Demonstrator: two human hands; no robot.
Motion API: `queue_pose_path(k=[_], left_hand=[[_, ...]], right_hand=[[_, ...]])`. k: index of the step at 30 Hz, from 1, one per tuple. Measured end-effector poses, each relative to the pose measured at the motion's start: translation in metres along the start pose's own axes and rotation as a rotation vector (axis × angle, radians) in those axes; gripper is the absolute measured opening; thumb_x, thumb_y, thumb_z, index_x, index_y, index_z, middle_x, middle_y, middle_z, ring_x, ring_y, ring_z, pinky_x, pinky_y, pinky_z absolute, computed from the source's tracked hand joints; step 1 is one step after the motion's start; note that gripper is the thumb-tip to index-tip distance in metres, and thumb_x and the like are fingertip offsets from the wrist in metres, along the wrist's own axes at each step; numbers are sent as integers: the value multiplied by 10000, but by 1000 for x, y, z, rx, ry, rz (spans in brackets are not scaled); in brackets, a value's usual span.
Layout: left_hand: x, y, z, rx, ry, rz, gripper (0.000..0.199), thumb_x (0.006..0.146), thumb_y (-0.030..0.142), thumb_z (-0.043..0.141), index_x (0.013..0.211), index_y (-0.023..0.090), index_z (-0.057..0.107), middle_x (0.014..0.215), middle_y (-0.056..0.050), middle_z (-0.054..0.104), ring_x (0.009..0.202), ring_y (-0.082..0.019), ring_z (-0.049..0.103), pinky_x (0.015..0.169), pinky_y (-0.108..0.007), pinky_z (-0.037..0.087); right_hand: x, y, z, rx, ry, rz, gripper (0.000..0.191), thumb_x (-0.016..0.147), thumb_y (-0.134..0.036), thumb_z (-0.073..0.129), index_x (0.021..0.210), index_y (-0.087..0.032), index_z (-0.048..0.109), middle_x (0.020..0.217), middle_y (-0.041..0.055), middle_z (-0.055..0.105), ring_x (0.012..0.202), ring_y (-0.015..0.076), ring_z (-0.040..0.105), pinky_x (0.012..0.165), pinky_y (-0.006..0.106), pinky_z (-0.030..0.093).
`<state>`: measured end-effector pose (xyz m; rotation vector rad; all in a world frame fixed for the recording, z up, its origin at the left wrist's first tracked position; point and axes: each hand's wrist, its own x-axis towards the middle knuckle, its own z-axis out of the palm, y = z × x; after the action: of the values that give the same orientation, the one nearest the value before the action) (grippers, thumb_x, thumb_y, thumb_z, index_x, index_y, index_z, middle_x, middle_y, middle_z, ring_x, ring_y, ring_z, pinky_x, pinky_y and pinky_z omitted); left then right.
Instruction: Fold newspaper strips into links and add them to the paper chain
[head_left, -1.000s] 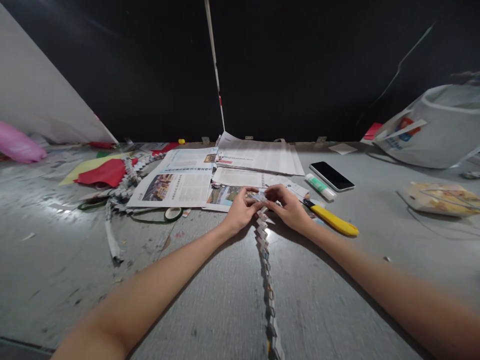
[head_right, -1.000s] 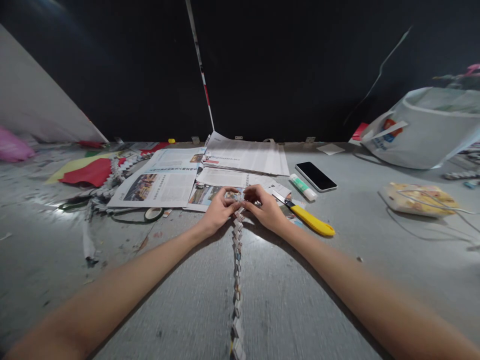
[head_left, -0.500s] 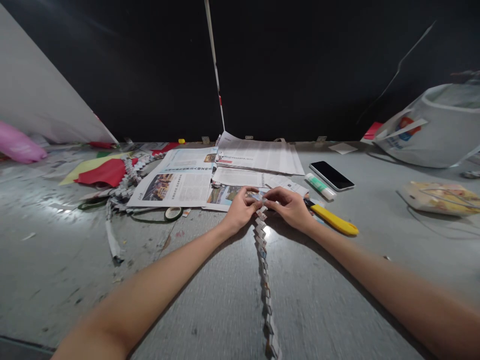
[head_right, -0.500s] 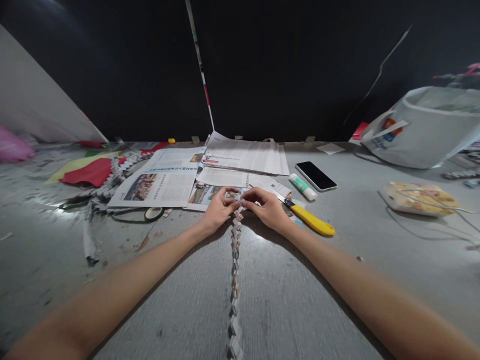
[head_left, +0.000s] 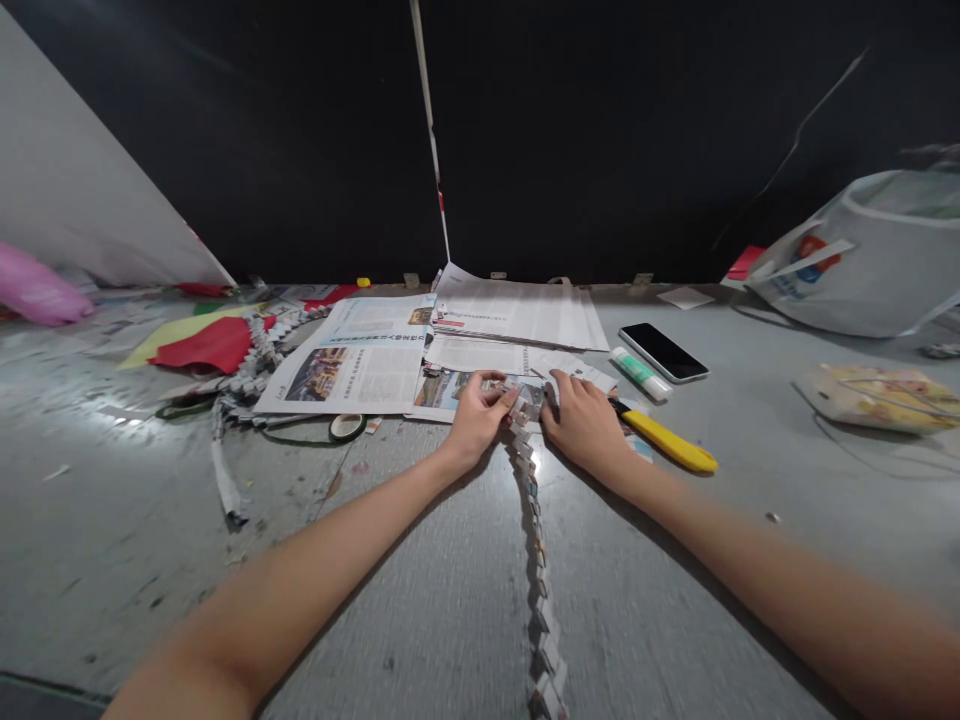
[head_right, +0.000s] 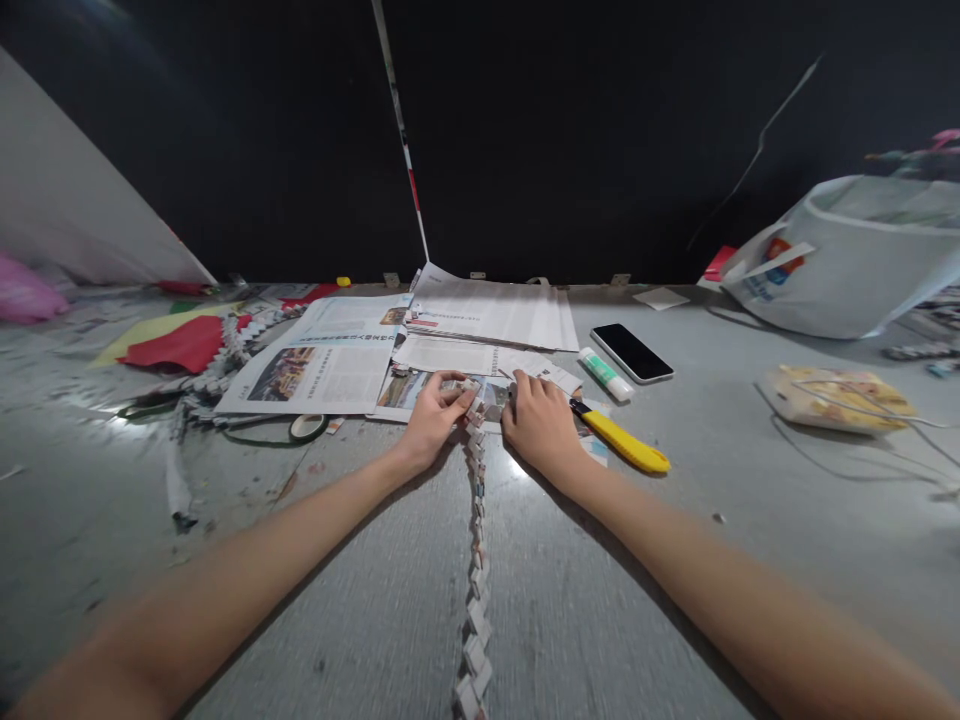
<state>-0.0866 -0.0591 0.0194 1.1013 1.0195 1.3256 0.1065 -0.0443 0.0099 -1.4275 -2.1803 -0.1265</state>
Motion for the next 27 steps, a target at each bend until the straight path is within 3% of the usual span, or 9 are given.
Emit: queue_pose_path(k=[5,11,14,16,19,23,27], left_hand=[[0,1,0,4,5,-9,718,752,647,936,1149,216,522,763,11,715,584,-150,656,575,-267,484],[-1,1,-1,26,-4,-23,725,768,676,915,1166,225,511,729,19,708,562,-148,637,548,-257,475],[-1,0,-1,31,-1,-19,747,748,695,922,1157,228,506,715,35,693,563,-151,649,539,-248,469],[0,0,-1,17,-8,-9,761,740,694,930,1158,229,497,740,34,704,577,-149,663,553,-245,480],[1,-3,0,-14,12,15,760,749,664,940,1172,228,484,833,12,737,612,-149,686,589,-258,514],[3,-7,-2,39,65,63,662,812,610,917,1159,222,507,858,2,715,655,-160,696,639,-283,536],[5,-11,-7,176,186,157,467,924,518,842,1128,219,548,858,-7,674,744,-176,695,721,-301,537]], right_hand=[[0,1,1,55,-55,-6,465,1003,-187,555,1464,-155,606,1195,198,804,996,362,756,848,431,541],[-2,5,3,218,-50,5,549,950,-109,534,1489,-173,619,1244,192,809,960,339,784,839,434,594],[-2,3,3,537,44,23,445,990,-182,564,1420,-221,668,1204,144,826,1007,312,794,918,459,630],[0,0,0,785,165,65,328,1028,-309,623,1340,-251,703,1209,122,819,1062,292,792,964,464,640],[4,-2,-3,1003,341,195,317,1004,-446,722,1253,-251,720,1212,124,803,1095,287,774,985,470,632],[13,6,-2,1045,391,356,317,960,-523,755,1050,-223,703,998,87,771,935,267,725,842,410,612],[15,13,-2,903,471,393,382,973,-563,719,807,-255,567,743,-5,542,735,201,543,676,336,499]])
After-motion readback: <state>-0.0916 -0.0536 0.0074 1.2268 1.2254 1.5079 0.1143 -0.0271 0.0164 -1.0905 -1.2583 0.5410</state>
